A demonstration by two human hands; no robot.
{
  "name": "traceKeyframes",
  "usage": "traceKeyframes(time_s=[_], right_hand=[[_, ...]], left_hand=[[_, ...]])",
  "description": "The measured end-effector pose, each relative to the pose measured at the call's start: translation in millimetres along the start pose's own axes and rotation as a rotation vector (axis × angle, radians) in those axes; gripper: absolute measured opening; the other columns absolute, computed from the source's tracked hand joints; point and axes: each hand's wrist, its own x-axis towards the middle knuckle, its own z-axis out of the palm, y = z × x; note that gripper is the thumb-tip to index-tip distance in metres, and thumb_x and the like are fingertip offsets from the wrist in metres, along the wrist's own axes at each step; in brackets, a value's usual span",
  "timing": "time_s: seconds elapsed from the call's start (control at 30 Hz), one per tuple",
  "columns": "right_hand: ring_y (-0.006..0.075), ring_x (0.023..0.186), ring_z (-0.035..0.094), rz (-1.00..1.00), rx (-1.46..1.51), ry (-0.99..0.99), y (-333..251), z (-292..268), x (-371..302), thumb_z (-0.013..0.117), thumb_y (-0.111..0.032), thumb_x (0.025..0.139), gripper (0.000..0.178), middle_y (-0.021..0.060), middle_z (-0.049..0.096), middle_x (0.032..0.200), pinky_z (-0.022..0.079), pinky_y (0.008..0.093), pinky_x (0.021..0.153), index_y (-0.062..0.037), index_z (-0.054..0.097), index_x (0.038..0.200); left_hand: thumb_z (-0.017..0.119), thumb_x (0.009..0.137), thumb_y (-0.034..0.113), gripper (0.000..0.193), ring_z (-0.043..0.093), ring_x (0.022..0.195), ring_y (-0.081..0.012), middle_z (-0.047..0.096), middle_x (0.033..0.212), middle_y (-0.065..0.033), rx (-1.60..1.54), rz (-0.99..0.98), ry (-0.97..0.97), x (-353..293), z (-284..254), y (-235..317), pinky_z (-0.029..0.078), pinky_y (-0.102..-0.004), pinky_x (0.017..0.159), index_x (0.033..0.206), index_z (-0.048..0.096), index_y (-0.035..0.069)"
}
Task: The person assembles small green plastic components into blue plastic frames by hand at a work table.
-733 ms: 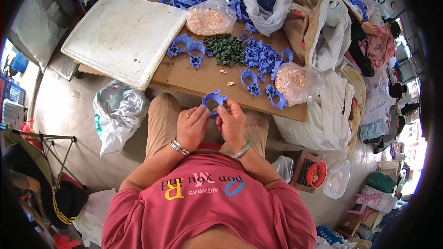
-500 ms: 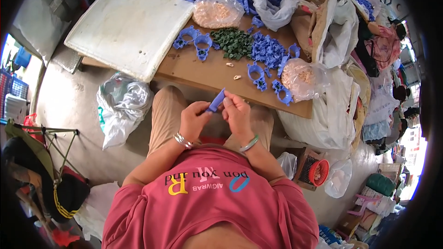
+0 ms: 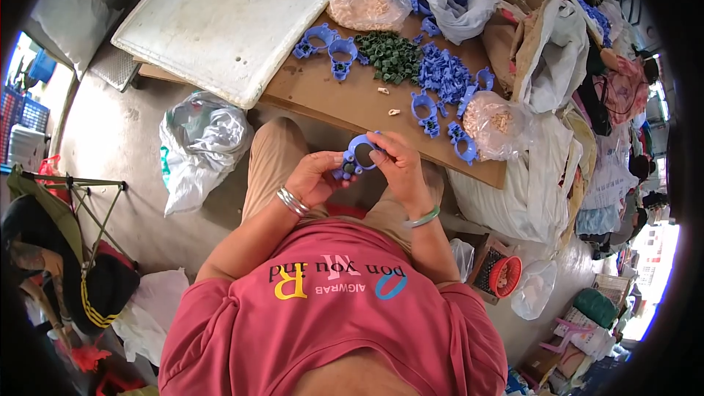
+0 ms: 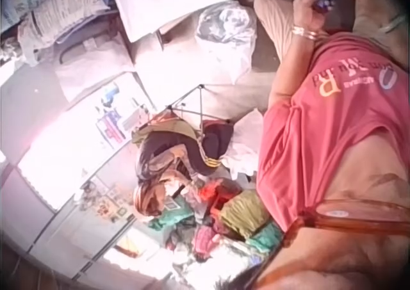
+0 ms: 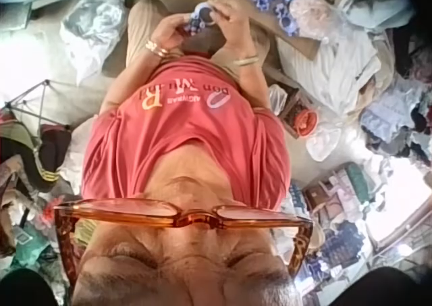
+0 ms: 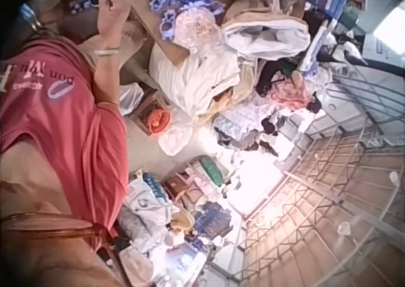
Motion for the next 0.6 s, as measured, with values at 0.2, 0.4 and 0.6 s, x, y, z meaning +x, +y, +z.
traceKeyframes(time_s=[0.2, 0.4, 0.6], right_hand=[[0.0155, 0.076, 0.054, -0.001, -0.004, -0.073, 0, -3, 2, 0.058, 0.003, 0.076, 0.032, 0.009, 0.054, 0.09, 0.043, 0.023, 0.066, -0.0052, 0.058, 0.107], [0.0248, 0.074, 0.05, -0.279, -0.5, 0.131, -5, 3, -2, 0.063, 0.0, 0.069, 0.026, 0.0089, 0.051, 0.086, 0.042, 0.0316, 0.064, -0.0073, 0.061, 0.094], [0.0249, 0.075, 0.049, -0.402, -0.402, 0.126, -4, 8, -4, 0.066, -0.003, 0.064, 0.022, 0.0056, 0.051, 0.082, 0.04, 0.0351, 0.065, -0.01, 0.062, 0.084]], left_hand=[[0.055, 0.081, 0.013, 0.029, 0.059, 0.076, -0.0236, 0.059, 0.09, -0.0136, -0.053, 0.004, -0.01, 0, -1, 0, 0.048, -0.0287, 0.063, 0.103, 0.053, -0.007], [0.054, 0.083, 0.013, 0.026, 0.059, 0.077, -0.0241, 0.06, 0.089, -0.0125, -0.081, 0.002, 0.071, 1, 0, -1, 0.049, -0.029, 0.064, 0.102, 0.054, -0.005], [0.052, 0.084, 0.011, 0.024, 0.059, 0.077, -0.0219, 0.061, 0.09, -0.0116, -0.106, -0.011, 0.132, 1, 3, 0, 0.049, -0.0291, 0.064, 0.102, 0.055, -0.004]])
